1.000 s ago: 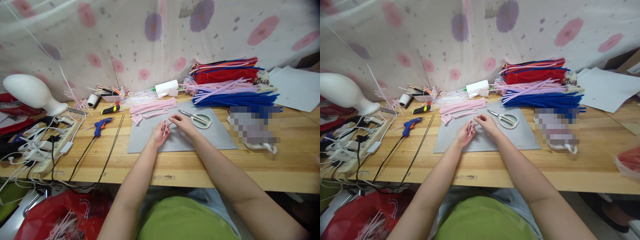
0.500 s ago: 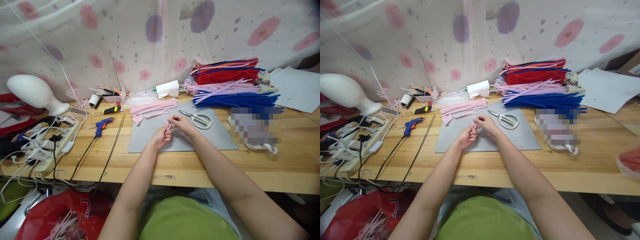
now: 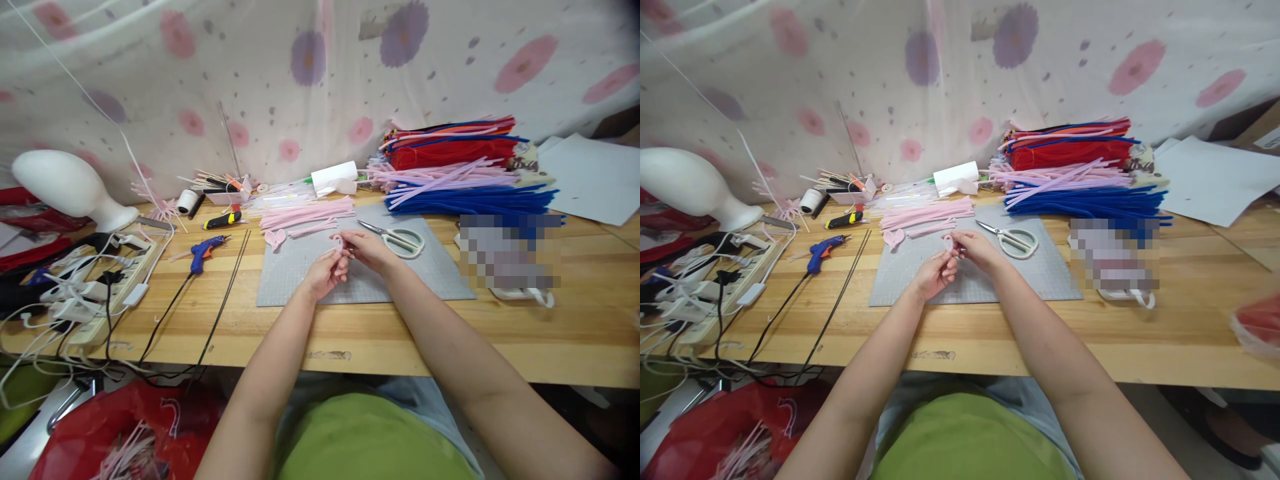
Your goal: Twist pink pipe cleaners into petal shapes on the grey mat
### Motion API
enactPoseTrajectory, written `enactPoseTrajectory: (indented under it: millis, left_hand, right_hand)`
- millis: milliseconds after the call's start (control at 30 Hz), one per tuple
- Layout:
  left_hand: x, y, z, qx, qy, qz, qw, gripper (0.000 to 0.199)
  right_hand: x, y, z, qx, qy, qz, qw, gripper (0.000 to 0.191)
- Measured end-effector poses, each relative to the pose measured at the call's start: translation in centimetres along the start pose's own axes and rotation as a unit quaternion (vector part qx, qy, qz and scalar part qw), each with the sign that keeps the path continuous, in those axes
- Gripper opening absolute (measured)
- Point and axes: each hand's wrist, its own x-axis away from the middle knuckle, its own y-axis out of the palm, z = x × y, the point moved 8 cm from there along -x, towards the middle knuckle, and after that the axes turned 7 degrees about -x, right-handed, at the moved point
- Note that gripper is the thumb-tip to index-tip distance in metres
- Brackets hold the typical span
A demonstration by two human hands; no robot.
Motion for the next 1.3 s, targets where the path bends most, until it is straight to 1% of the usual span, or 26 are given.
enactPoseTrajectory:
  millis: [67, 133, 233, 367, 567, 733, 900, 1100, 1300]
  left_hand:
    - [-0.1, 0.0, 0.0, -0.006, 0.004, 0.000, 1.000, 0.017]
    - [-0.1, -0.1, -0.2, -0.011, 0.001, 0.001, 1.000, 0.017]
    - [-0.1, 0.1, -0.4, -0.009, -0.007, -0.011, 1.000, 0.017]
    - [-0.1, 0.5, -0.5, -0.007, -0.013, -0.037, 0.999, 0.016]
    - [0.0, 0.5, -0.5, -0.026, -0.016, -0.033, 0.999, 0.016]
    - [0.3, 1.1, -0.1, 0.001, -0.012, -0.058, 0.998, 0.013]
    - [0.3, 1.1, -0.2, 0.005, -0.017, -0.052, 0.998, 0.014]
    - [0.0, 0.9, -0.3, 0.003, -0.011, -0.045, 0.999, 0.013]
    - [0.0, 0.9, -0.2, 0.001, 0.001, -0.040, 0.999, 0.015]
  right_hand:
    - [0.3, 0.4, 0.9, -0.057, 0.055, -0.038, 0.996, 0.036]
    - [0.6, 0.6, 1.8, -0.095, 0.095, -0.066, 0.989, 0.039]
    - [0.5, 0.7, 2.7, -0.133, 0.117, -0.092, 0.980, 0.038]
    - [0.1, 0.6, 3.1, -0.162, 0.116, -0.087, 0.976, 0.031]
    - [0.1, 0.2, 3.3, -0.170, 0.124, -0.045, 0.977, 0.030]
    - [0.5, 0.4, 2.9, -0.186, 0.128, -0.074, 0.971, 0.038]
    - [0.5, 0.5, 2.8, -0.192, 0.114, -0.091, 0.971, 0.035]
    - [0.0, 0.4, 2.9, -0.206, 0.093, -0.065, 0.972, 0.029]
    - [-0.6, 0.1, 3.2, -0.214, 0.078, -0.056, 0.972, 0.028]
